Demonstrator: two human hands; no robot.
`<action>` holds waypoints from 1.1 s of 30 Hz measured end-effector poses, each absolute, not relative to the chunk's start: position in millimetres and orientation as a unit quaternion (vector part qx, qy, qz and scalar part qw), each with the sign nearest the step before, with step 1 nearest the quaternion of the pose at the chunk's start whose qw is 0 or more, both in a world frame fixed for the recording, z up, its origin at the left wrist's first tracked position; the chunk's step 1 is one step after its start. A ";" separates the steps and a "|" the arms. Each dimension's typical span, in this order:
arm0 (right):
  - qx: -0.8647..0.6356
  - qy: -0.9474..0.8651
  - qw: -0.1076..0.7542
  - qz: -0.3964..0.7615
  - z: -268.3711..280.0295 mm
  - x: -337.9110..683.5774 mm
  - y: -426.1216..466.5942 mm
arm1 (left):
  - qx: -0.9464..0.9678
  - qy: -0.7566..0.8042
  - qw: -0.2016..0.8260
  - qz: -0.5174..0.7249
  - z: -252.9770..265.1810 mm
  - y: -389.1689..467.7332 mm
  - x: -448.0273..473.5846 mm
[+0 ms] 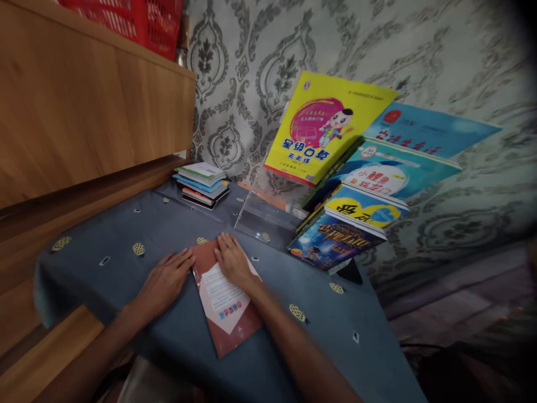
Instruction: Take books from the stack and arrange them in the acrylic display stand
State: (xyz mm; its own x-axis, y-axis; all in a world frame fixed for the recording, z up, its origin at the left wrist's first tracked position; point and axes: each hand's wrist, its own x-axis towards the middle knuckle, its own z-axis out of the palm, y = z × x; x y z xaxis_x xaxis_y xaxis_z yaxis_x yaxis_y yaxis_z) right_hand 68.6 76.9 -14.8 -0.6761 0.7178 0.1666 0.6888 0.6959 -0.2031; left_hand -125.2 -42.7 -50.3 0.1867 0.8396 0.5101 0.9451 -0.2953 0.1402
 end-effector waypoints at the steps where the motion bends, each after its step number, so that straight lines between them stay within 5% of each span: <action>1: -0.404 -0.905 0.121 0.059 -16.2 73.7 81.8 | -0.762 -0.586 0.103 -0.255 -51.0 -42.7 -124.8; 15: -0.453 -0.865 0.214 -0.012 -60.8 158.9 37.1 | -0.802 -0.544 0.154 -0.195 -61.4 -37.9 -131.7; 25: -0.446 -0.868 0.210 -0.066 -83.1 175.7 40.7 | -0.800 -0.458 0.234 -0.309 -124.0 3.8 -141.8; 33: -0.514 -0.825 0.218 -0.093 -101.4 209.3 6.5 | -0.873 -0.396 0.157 -0.238 -74.3 21.6 -116.1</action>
State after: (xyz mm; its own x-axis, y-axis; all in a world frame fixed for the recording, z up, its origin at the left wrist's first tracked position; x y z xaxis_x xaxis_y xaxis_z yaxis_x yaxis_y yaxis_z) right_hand 209.3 6.5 -101.4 -0.3773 0.8065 0.4552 0.8876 0.4551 -0.0705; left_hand -116.1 21.6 -74.3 0.5728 0.6176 0.5390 0.7666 -0.6364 -0.0854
